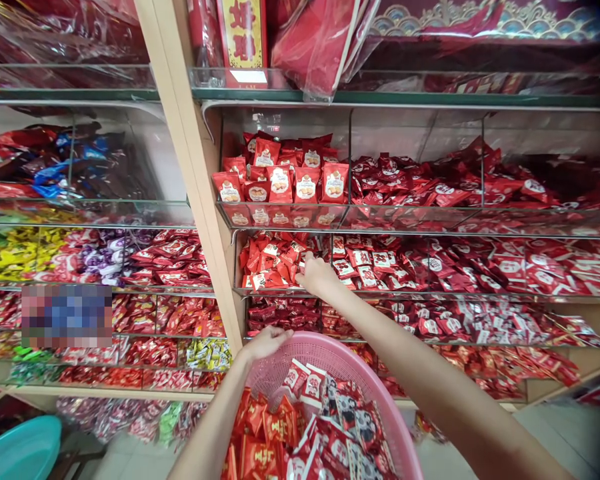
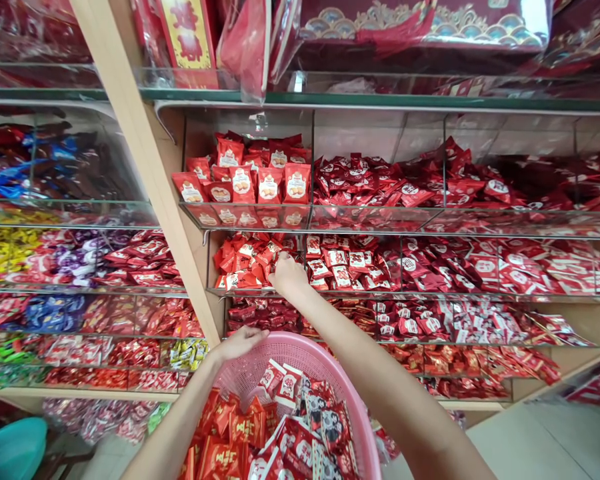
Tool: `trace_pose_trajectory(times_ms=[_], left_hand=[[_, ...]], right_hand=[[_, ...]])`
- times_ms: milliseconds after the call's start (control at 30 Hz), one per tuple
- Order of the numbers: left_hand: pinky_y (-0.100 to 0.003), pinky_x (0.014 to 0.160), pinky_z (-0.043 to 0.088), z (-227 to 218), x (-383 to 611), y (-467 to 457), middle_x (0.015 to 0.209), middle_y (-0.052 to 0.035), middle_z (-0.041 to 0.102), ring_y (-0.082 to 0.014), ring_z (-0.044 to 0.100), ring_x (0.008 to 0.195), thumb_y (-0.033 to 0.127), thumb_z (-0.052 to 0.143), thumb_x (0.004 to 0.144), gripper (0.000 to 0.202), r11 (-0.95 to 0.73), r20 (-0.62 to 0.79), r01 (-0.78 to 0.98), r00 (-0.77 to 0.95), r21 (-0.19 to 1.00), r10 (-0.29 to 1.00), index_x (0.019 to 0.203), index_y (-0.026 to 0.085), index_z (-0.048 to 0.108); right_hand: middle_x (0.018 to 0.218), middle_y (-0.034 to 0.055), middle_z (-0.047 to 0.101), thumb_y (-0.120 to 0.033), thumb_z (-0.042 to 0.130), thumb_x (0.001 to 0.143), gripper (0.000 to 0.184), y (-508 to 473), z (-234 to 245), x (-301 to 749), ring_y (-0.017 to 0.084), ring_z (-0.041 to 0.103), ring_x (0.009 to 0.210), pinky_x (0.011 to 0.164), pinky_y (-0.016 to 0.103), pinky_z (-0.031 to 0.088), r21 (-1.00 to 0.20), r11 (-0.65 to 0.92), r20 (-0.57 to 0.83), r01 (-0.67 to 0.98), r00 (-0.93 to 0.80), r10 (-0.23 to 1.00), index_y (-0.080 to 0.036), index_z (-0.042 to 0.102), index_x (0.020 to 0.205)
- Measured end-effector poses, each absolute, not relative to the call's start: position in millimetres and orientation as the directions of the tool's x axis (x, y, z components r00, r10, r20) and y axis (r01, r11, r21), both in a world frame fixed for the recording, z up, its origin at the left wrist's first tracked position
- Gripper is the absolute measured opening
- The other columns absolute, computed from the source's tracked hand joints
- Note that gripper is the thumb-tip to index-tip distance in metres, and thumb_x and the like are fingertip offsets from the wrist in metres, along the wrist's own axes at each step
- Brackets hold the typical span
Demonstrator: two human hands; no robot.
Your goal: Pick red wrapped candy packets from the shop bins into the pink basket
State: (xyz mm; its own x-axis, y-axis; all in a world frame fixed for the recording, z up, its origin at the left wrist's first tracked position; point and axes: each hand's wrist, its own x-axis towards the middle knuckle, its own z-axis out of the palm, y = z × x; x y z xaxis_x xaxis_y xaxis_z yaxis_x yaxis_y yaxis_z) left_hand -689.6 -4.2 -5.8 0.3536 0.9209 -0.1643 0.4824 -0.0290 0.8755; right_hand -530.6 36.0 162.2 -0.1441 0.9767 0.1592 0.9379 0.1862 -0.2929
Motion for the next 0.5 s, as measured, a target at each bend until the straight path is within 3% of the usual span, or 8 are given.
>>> trace_pose_trajectory(times_ms=[133, 200, 233, 300, 367, 433, 500], left_hand=[[-0.024, 0.055, 0.028, -1, -689, -6, 0.057, 0.0046, 0.042, -0.0093, 0.035, 0.056, 0.07, 0.044, 0.07, 0.057, -0.012, -0.18, 0.48, 0.352, 0.877, 0.918, 0.063, 0.015, 0.052], [-0.024, 0.054, 0.027, 1, -689, -7, 0.056, 0.0046, 0.042, -0.0092, 0.034, 0.055, 0.071, 0.044, 0.069, 0.057, -0.009, -0.18, 0.482, 0.344, 0.876, 0.922, 0.063, 0.015, 0.053], [-0.024, 0.054, 0.027, 1, -690, -7, 0.056, 0.0043, 0.043, -0.0093, 0.035, 0.056, 0.071, 0.044, 0.069, 0.058, -0.009, -0.179, 0.485, 0.339, 0.874, 0.924, 0.063, 0.015, 0.053], [-0.024, 0.054, 0.028, 2, -690, -7, 0.057, 0.0036, 0.045, -0.0098, 0.036, 0.056, 0.072, 0.045, 0.068, 0.059, -0.006, -0.179, 0.493, 0.326, 0.87, 0.928, 0.063, 0.014, 0.055], [-0.024, 0.054, 0.027, 1, -691, -7, 0.056, 0.0032, 0.046, -0.0098, 0.036, 0.056, 0.072, 0.045, 0.068, 0.059, 0.001, -0.183, 0.504, 0.311, 0.864, 0.932, 0.064, 0.014, 0.057], [-0.023, 0.053, 0.026, 0, -691, -5, 0.056, 0.0032, 0.045, -0.0094, 0.035, 0.055, 0.071, 0.046, 0.069, 0.059, 0.005, -0.19, 0.504, 0.316, 0.864, 0.93, 0.066, 0.013, 0.058], [-0.023, 0.052, 0.026, -1, -690, -3, 0.057, 0.003, 0.045, -0.0091, 0.034, 0.054, 0.069, 0.046, 0.07, 0.058, -0.01, -0.186, 0.499, 0.341, 0.866, 0.921, 0.068, 0.012, 0.059]], right_hand=[[0.104, 0.0203, 0.063, -0.029, 0.052, 0.079, 0.038, 16, 180, -520, 0.03, 0.06, 0.098, 0.079, 0.035, 0.044, -0.273, 0.23, 0.192, 0.934, -0.181, 0.965, -0.008, 0.05, 0.11], [0.095, 0.0168, 0.065, -0.033, 0.054, 0.078, 0.041, 1, 181, -505, 0.029, 0.062, 0.09, 0.076, 0.036, 0.045, -0.379, 0.273, 0.201, 0.884, -0.21, 0.957, -0.01, 0.05, 0.113], [0.09, 0.0137, 0.066, -0.034, 0.054, 0.078, 0.043, -7, 178, -496, 0.027, 0.062, 0.086, 0.074, 0.036, 0.046, -0.495, 0.295, 0.184, 0.817, -0.233, 0.955, -0.011, 0.049, 0.115], [0.085, 0.0078, 0.067, -0.036, 0.053, 0.08, 0.044, -24, 165, -477, 0.021, 0.063, 0.078, 0.072, 0.034, 0.048, -0.804, 0.263, 0.087, 0.533, -0.331, 0.94, -0.016, 0.047, 0.119], [0.092, 0.0068, 0.067, -0.038, 0.051, 0.082, 0.04, -40, 144, -461, 0.018, 0.064, 0.08, 0.075, 0.033, 0.05, -0.99, 0.039, -0.029, 0.132, -0.478, 0.878, -0.018, 0.047, 0.118], [0.1, 0.0094, 0.066, -0.039, 0.046, 0.085, 0.036, -52, 121, -452, 0.017, 0.064, 0.086, 0.08, 0.033, 0.05, -0.965, -0.222, -0.105, -0.14, -0.569, 0.816, -0.017, 0.05, 0.114], [0.106, 0.0124, 0.065, -0.038, 0.04, 0.088, 0.036, -60, 102, -450, 0.017, 0.064, 0.092, 0.082, 0.032, 0.05, -0.883, -0.381, -0.152, -0.273, -0.603, 0.783, -0.014, 0.053, 0.111]])
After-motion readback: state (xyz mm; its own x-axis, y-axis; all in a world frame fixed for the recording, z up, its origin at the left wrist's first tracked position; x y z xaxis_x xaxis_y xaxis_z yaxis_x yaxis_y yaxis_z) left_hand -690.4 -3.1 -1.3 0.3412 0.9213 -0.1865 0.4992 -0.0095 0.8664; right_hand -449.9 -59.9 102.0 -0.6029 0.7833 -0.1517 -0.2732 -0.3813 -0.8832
